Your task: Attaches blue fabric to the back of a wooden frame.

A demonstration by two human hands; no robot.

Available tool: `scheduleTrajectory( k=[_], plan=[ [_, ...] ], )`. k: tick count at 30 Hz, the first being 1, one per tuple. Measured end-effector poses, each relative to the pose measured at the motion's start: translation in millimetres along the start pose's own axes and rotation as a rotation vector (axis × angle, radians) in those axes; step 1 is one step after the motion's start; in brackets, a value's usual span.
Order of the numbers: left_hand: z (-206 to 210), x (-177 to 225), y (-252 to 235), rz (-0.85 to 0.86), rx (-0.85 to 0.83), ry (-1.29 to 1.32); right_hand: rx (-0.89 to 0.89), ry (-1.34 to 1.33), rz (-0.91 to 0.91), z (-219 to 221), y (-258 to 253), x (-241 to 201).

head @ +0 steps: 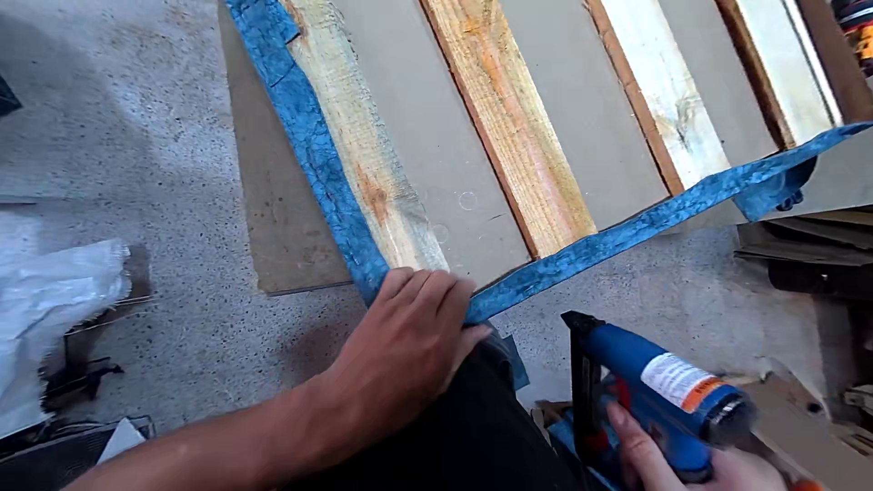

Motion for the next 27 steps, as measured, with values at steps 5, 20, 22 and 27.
scheduleTrajectory(
  k=[5, 20, 22, 27],
  plan=[
    [14, 14, -33, 0.002, -0.220, -0.052, -0.033, 0.116, -0.130, 20, 14, 6],
    [-22, 5, -34, 0.683, -0.159, -0.056, 0.033, -0.067, -0.274, 28, 25, 18],
    [-12, -13, -36, 0.767, -0.096, -0.119, 0.094, -0.146, -0.266, 27, 27, -2],
    [10, -35, -34, 0.501, -0.066, -0.067, 0.159, -0.023, -0.195, 35, 5, -52]
  ],
)
Point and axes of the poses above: each hand's wrist, its own y-axis away from the middle knuckle, its own z-axis out of the palm, x = y × z, the point moved 3 cm from there along -y, towards the middle knuckle, and after that the axes turned 4 degrees about x, right-handed, at the moved point
